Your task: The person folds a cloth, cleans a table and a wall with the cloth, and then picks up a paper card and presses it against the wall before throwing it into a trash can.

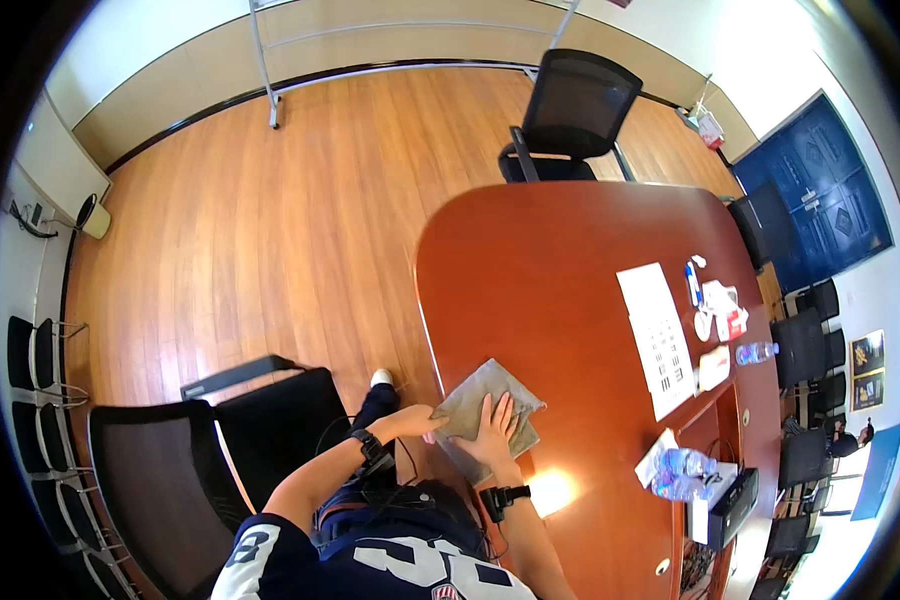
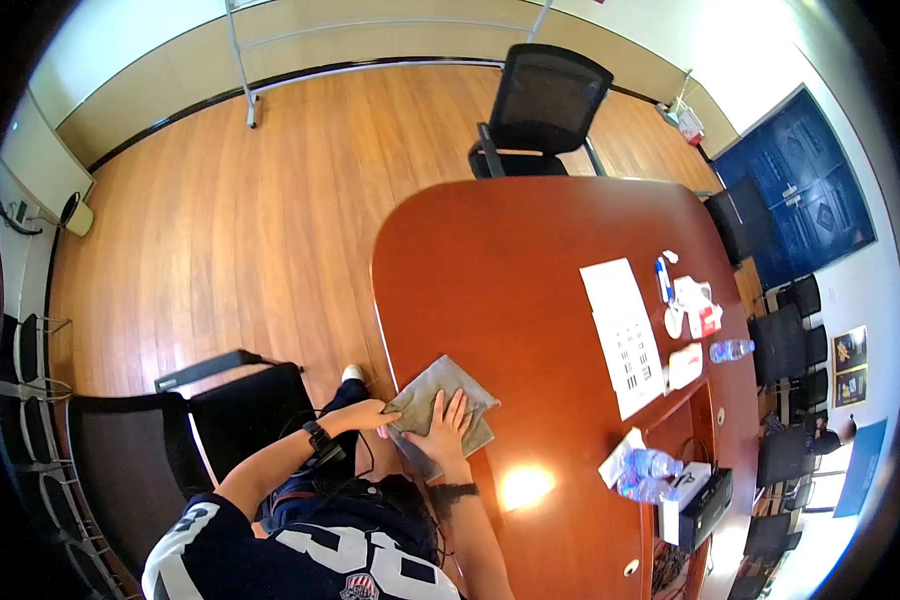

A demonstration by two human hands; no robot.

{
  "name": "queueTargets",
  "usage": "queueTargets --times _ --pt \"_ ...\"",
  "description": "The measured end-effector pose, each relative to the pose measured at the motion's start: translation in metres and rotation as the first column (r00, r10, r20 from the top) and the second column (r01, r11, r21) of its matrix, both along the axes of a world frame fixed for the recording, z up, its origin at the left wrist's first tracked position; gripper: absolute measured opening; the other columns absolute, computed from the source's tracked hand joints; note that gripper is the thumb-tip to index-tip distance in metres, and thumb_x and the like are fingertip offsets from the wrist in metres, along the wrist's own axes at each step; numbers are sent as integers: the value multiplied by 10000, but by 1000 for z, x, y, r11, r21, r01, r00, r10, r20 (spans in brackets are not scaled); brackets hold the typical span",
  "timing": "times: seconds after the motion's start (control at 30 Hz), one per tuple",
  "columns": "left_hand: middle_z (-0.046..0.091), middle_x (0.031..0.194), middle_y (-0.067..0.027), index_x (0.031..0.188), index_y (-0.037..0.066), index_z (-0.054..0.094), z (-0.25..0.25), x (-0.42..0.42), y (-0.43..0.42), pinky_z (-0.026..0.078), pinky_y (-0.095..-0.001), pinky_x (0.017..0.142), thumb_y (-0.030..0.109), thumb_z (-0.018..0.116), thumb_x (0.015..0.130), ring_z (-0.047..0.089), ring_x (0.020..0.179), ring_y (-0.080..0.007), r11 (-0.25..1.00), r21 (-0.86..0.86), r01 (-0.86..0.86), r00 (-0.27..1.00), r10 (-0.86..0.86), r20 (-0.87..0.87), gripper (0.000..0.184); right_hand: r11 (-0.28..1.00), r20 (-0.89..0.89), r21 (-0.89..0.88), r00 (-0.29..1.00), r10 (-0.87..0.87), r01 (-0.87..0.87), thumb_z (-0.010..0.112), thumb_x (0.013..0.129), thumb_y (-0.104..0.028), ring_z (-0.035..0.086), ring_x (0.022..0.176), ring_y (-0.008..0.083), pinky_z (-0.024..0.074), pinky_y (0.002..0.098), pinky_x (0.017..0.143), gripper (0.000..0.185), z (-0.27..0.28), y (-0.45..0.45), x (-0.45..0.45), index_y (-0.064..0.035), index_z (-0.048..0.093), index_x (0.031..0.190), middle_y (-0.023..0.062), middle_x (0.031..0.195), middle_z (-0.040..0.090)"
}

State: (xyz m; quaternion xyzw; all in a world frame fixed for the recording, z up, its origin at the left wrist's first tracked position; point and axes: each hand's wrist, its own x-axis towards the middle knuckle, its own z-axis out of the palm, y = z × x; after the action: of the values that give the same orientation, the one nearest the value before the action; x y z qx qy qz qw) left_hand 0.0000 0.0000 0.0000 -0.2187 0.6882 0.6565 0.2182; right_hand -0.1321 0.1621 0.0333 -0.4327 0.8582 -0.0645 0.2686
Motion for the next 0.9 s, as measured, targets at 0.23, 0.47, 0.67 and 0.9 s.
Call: queueTargets --times 0.23,0.47,0.67,0.9 --pt "673 802 -192 982 -8 638 -21 -38 -196 517 -375 720 455 510 873 667 741 -297 965 -178 -194 978 205 48 492 999 3 -25 999 49 -48 734 606 -593 -159 1375 410 4 584 1081 1249 -5 -215 -53 -50 1 1460 268 1480 -167" --pt "443 1332 -161 1299 72 442 21 -97 -213 390 -421 975 266 561 809 446 1191 -358 552 -695 -461 871 432 -235 540 1000 62 17 998 -3 1 715 650 -558 -163 1385 377 0 572 1092 1199 3 -284 -90 -99 -31 1468 240 1485 -189" --pt "264 1471 -140 1371 79 368 3 -115 -186 202 -486 1102 310 542 851 203 1370 -337 537 -737 -410 908 165 -385 595 999 -23 -37 1000 0 0 662 731 -296 -120 1399 362 39 551 1105 998 -40 -288 -105 -149 12 1474 201 1505 -158" --pt "281 1465 -130 1360 35 374 22 -84 -139 235 -459 1094 387 551 844 232 1356 -331 520 -828 -212 968 -3 -250 649 998 128 26 990 54 -58 711 696 -298 -54 1408 345 79 496 1125 1021 -11 -223 -90 -168 63 1474 168 1523 -105"
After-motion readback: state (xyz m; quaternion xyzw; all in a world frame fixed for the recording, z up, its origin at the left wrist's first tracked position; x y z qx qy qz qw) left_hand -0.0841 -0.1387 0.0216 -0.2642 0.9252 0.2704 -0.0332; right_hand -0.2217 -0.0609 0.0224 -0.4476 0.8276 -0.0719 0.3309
